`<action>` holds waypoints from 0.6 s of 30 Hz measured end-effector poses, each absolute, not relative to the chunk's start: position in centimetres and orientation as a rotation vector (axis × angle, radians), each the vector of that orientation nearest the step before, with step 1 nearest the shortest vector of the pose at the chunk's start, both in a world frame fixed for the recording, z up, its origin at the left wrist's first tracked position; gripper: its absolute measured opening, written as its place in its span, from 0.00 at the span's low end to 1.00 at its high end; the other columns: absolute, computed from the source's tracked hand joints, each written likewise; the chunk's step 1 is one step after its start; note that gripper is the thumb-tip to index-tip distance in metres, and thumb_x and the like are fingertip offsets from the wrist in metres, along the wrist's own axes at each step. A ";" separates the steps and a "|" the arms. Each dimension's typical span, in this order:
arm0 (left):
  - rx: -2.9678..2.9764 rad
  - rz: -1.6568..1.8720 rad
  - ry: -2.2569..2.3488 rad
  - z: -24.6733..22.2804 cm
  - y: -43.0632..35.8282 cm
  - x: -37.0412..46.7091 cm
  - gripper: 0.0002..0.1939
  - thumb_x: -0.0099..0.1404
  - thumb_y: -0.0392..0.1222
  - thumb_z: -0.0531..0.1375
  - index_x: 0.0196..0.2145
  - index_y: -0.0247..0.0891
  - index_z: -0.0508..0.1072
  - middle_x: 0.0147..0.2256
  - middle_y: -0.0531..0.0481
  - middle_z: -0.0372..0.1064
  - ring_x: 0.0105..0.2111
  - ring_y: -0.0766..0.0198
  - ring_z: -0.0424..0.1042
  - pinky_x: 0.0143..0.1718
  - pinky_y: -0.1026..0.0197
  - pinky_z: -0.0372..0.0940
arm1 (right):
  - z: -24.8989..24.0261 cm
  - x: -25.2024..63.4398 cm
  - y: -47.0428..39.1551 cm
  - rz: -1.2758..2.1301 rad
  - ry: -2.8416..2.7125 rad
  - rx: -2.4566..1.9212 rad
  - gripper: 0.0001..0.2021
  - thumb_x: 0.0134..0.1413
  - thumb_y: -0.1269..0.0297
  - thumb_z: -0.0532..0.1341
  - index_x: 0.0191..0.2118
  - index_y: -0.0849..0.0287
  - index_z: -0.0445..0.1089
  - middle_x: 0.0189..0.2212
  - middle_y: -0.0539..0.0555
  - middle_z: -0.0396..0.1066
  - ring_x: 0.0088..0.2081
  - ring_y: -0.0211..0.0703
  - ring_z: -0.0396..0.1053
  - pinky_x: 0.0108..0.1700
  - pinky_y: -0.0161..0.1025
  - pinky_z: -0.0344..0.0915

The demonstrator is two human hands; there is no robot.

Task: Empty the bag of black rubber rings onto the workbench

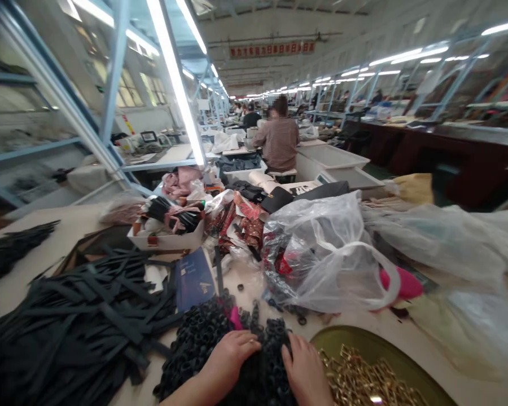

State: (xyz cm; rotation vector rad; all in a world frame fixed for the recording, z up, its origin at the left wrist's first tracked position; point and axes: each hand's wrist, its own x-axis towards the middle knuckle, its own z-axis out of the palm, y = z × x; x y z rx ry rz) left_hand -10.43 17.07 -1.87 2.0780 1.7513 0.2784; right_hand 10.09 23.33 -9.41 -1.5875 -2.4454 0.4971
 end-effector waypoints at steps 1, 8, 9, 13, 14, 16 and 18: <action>2.041 0.325 1.830 -1.9 16.4 -11.6 0.18 0.63 0.33 0.48 0.45 0.51 0.68 0.47 0.57 0.68 0.49 0.66 0.63 0.52 0.62 0.56 | -10.0 9.9 22.7 0.561 -2.449 -1.551 0.23 0.55 0.55 0.44 0.48 0.63 0.65 0.46 0.59 0.69 0.49 0.49 0.65 0.52 0.45 0.61; 1.665 0.538 2.299 -3.7 15.0 -20.9 0.22 0.59 0.28 0.46 0.49 0.37 0.67 0.50 0.45 0.64 0.53 0.59 0.59 0.55 0.51 0.53 | -9.2 7.9 22.9 0.577 -2.510 -1.472 0.28 0.54 0.50 0.43 0.54 0.64 0.59 0.54 0.62 0.60 0.55 0.50 0.57 0.55 0.48 0.56; 1.626 0.568 2.310 -4.2 14.7 -21.3 0.23 0.58 0.27 0.46 0.49 0.36 0.66 0.51 0.45 0.64 0.53 0.60 0.59 0.56 0.52 0.53 | -8.7 7.3 23.0 0.586 -2.547 -1.448 0.27 0.54 0.51 0.43 0.54 0.63 0.58 0.54 0.62 0.58 0.55 0.50 0.57 0.55 0.48 0.56; 1.561 0.669 2.263 -5.7 12.7 -20.4 0.24 0.58 0.26 0.44 0.48 0.39 0.67 0.50 0.50 0.65 0.51 0.67 0.61 0.56 0.60 0.53 | -8.3 5.2 21.8 0.602 -2.655 -1.402 0.25 0.54 0.51 0.44 0.52 0.56 0.61 0.55 0.59 0.58 0.55 0.51 0.56 0.54 0.52 0.56; 1.561 0.686 2.246 -5.7 12.0 -19.9 0.24 0.58 0.25 0.44 0.47 0.39 0.68 0.49 0.51 0.66 0.51 0.68 0.61 0.56 0.60 0.53 | -8.5 5.0 21.2 0.606 -2.663 -1.393 0.24 0.54 0.51 0.44 0.52 0.56 0.62 0.54 0.59 0.59 0.55 0.51 0.55 0.54 0.52 0.56; 1.561 0.715 2.226 -5.7 10.7 -18.9 0.23 0.58 0.25 0.44 0.46 0.40 0.69 0.49 0.52 0.66 0.51 0.69 0.60 0.57 0.61 0.52 | -8.7 5.0 20.1 0.618 -2.665 -1.383 0.24 0.54 0.51 0.44 0.52 0.56 0.62 0.53 0.59 0.60 0.55 0.51 0.55 0.54 0.52 0.56; 1.554 0.741 2.229 -5.5 9.3 -18.1 0.23 0.58 0.25 0.45 0.46 0.40 0.69 0.50 0.51 0.65 0.52 0.68 0.59 0.57 0.61 0.52 | -8.9 5.2 19.0 0.630 -2.663 -1.383 0.25 0.54 0.51 0.44 0.52 0.57 0.62 0.53 0.59 0.61 0.55 0.51 0.55 0.54 0.52 0.56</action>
